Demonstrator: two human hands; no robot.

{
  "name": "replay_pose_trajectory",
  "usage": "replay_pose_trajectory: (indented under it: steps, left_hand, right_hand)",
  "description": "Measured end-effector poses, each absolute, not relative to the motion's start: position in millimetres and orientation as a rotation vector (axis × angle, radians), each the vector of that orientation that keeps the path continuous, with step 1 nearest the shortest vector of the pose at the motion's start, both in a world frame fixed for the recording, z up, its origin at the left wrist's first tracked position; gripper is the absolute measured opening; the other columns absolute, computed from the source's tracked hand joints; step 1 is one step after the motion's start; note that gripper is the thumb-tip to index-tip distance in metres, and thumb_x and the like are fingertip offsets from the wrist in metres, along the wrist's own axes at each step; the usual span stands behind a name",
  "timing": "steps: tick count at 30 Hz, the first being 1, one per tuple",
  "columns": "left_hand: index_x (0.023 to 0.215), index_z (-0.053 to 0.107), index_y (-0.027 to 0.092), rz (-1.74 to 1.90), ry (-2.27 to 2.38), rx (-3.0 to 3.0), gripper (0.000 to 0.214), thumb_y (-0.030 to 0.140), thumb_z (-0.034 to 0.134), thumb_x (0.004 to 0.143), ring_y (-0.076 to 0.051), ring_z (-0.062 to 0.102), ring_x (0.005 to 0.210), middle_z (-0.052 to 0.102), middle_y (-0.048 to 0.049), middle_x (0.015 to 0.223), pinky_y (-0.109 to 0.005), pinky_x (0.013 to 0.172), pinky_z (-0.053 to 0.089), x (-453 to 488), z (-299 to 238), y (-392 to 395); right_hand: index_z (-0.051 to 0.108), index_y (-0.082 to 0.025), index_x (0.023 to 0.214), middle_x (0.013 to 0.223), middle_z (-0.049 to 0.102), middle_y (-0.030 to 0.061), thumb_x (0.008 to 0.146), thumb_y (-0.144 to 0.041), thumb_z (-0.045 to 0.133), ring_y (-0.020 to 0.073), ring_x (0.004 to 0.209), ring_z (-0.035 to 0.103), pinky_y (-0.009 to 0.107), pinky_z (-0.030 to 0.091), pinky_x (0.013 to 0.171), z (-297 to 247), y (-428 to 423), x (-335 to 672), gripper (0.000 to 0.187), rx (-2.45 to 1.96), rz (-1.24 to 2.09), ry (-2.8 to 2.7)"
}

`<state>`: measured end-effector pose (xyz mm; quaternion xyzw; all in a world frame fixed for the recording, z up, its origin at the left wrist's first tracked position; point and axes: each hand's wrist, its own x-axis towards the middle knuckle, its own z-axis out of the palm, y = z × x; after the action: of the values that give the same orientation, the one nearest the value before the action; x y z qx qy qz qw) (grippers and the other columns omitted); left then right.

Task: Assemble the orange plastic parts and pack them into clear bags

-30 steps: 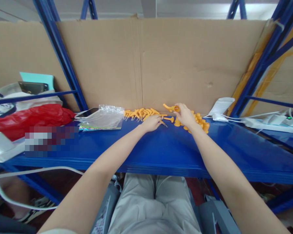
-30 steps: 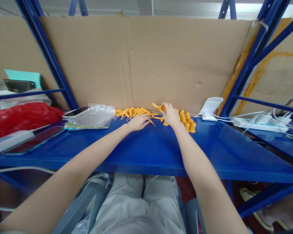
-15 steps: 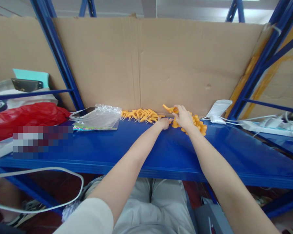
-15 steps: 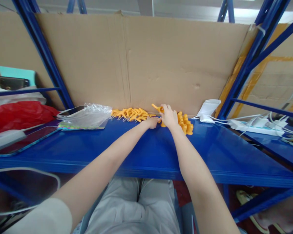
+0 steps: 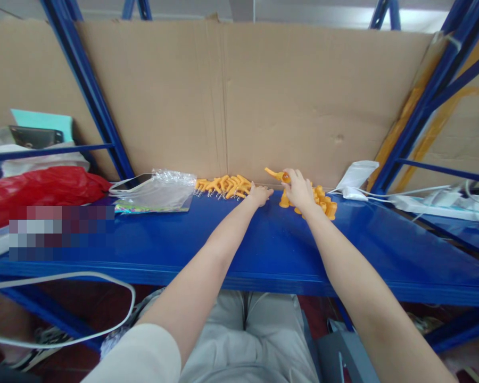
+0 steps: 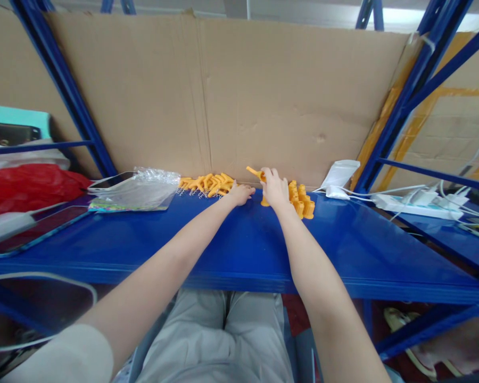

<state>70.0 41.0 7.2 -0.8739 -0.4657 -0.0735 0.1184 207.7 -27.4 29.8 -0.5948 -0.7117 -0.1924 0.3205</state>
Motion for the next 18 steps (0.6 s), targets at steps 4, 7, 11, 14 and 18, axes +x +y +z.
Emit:
replay_pose_trajectory:
  steps: [4, 7, 11, 14, 18]
  left_hand:
    - [0.117, 0.061, 0.023, -0.289, -1.326, -2.563, 0.034, 0.01, 0.044, 0.09, -0.023, 0.061, 0.114, 0.067, -0.0104, 0.118, -0.041, 0.101, 0.045, 59.0, 8.9, 42.7]
    - [0.121, 0.06, 0.021, -0.418, -1.372, -2.562, 0.037, 0.01, 0.044, 0.09, -0.023, 0.064, 0.111, 0.067, -0.0111, 0.116, -0.034, 0.095, 0.049, 53.4, 11.3, 46.6]
    - [0.123, 0.06, 0.019, -0.841, -1.517, -2.485, 0.036, 0.012, 0.046, 0.091, -0.024, 0.063, 0.113, 0.069, -0.0122, 0.115, -0.036, 0.097, 0.048, 41.8, 18.0, 57.6]
    - [0.123, 0.06, 0.018, -1.32, -1.622, -2.325, 0.033, 0.017, 0.046, 0.093, -0.025, 0.061, 0.118, 0.069, -0.0122, 0.118, -0.037, 0.101, 0.047, 26.7, 27.6, 67.9]
    - [0.124, 0.06, 0.017, -1.847, -1.663, -2.113, 0.034, 0.017, 0.048, 0.093, -0.024, 0.057, 0.123, 0.064, -0.0123, 0.129, -0.038, 0.105, 0.045, 2.5, 42.9, 76.1]
  right_hand:
    - [0.049, -0.02, 0.129, 0.125, 0.057, 0.0155, 0.092, -0.019, 0.04, 0.0308, 0.107, 0.058, 0.045, 0.043, 0.087, 27.4, -26.4, 207.9, 0.038, -1.578, -0.512, -1.873]
    - [0.05, -0.019, 0.129, 0.126, 0.056, 0.0166, 0.091, -0.016, 0.04, 0.0314, 0.109, 0.057, 0.046, 0.042, 0.088, 26.2, -25.2, 208.9, 0.039, -1.583, -0.513, -1.86]
    - [0.05, -0.019, 0.129, 0.125, 0.056, 0.0174, 0.088, -0.011, 0.041, 0.0323, 0.108, 0.056, 0.048, 0.041, 0.089, 25.7, -23.1, 211.4, 0.043, -1.571, -0.523, -1.816]
    - [0.051, -0.02, 0.128, 0.124, 0.057, 0.0166, 0.087, -0.01, 0.041, 0.0314, 0.107, 0.056, 0.046, 0.041, 0.089, 25.2, -22.2, 211.9, 0.043, -1.574, -0.522, -1.815]
    - [0.052, -0.02, 0.127, 0.125, 0.056, 0.0158, 0.088, -0.007, 0.038, 0.0296, 0.107, 0.056, 0.044, 0.04, 0.09, 23.9, -22.8, 208.6, 0.043, -1.593, -0.516, -1.888]
